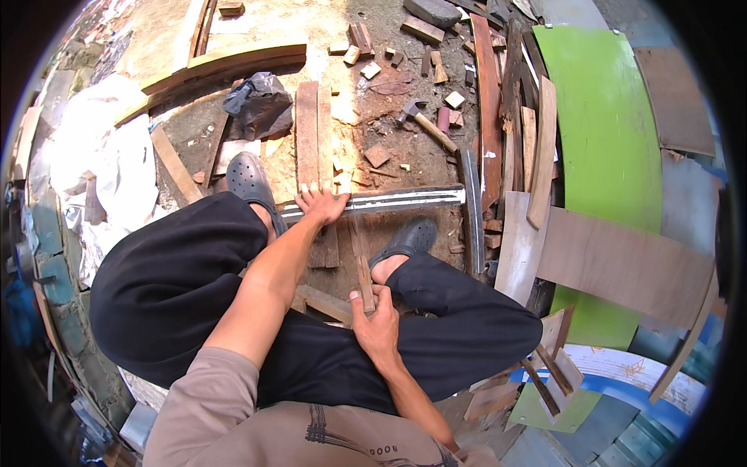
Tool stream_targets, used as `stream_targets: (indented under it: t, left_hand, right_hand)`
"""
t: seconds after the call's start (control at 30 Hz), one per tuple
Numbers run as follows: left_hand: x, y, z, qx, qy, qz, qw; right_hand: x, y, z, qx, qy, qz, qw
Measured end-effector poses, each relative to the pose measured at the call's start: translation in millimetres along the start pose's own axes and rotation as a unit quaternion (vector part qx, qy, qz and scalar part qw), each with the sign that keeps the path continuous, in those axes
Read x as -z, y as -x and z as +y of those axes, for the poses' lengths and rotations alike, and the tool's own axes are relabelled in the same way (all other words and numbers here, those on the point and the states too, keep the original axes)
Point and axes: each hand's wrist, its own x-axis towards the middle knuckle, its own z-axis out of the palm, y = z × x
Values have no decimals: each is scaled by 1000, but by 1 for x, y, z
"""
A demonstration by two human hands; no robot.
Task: The person sits on the ground and uses a hammer to strike a long metal bar placed on a wooden plank. They repeatedly hit the bar along its length, occasionally adjusting its position.
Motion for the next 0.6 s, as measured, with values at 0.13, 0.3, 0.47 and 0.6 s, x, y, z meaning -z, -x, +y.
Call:
stream_targets:
  t: [0.13, 0.3, 0.47, 0.6]
  left_hand:
    - [0, -1, -2, 5, 2, -12, 1000]
    - [2, -1, 0, 5, 3, -18, 1000]
    - [-3, -8, -4, 5, 14, -9, 1000]
    - [-2, -8, -3, 7, -6, -17, 1000]
  right_hand:
    - [8, 5, -14, -15, 36, -29, 999]
    - [12, 8, -20, -3, -20, -25, 999]
    - [2, -3, -8, 99, 8, -52, 994]
    - [8, -5, -14, 87, 1, -42, 995]
